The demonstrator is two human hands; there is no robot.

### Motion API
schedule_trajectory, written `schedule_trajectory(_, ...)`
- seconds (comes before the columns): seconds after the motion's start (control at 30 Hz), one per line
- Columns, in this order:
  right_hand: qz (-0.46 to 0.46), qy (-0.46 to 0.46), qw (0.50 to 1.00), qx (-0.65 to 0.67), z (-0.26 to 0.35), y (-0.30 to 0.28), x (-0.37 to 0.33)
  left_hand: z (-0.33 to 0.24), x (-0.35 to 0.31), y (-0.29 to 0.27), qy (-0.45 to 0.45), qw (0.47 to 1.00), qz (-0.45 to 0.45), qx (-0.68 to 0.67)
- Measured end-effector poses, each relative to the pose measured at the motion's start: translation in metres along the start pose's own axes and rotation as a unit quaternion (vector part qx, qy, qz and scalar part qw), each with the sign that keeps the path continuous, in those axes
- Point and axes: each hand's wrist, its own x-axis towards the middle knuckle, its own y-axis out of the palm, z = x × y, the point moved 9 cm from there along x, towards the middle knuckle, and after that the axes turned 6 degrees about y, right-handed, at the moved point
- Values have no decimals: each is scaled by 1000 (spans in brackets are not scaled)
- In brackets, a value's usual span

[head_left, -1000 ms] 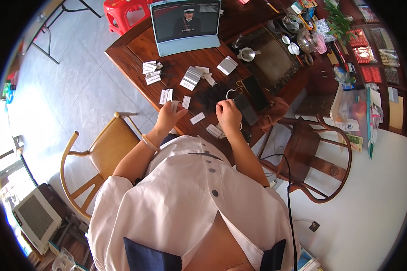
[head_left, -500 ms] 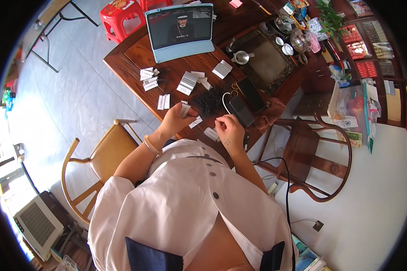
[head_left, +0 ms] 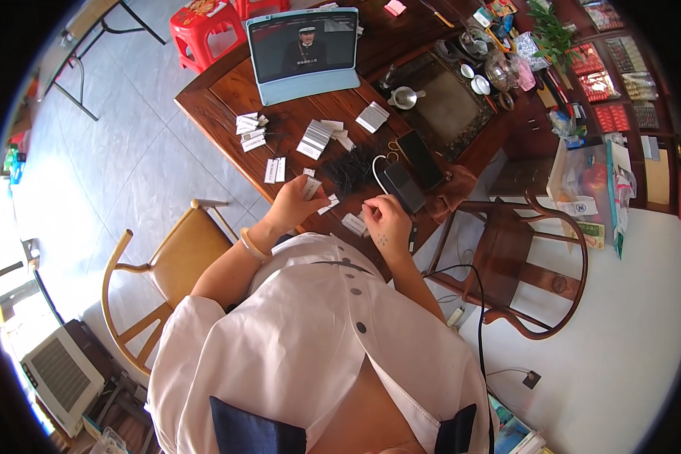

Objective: Attaching white labels to small black elastic bands at a table.

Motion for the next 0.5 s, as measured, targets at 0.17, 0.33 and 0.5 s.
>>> schedule_trajectory(0.17, 13, -1, 1000, 5, -1, 1, -3, 6, 1, -4, 19, 999, -27, 24)
schedule_trajectory(0.33, 17, -12, 1000, 6, 1, 1, -6, 2, 0, 3, 44, 999, -6, -26)
schedule_trajectory(0.5, 13, -8, 1000, 14, 5, -2, -5, 11, 1, 7, 34, 999, 29, 19)
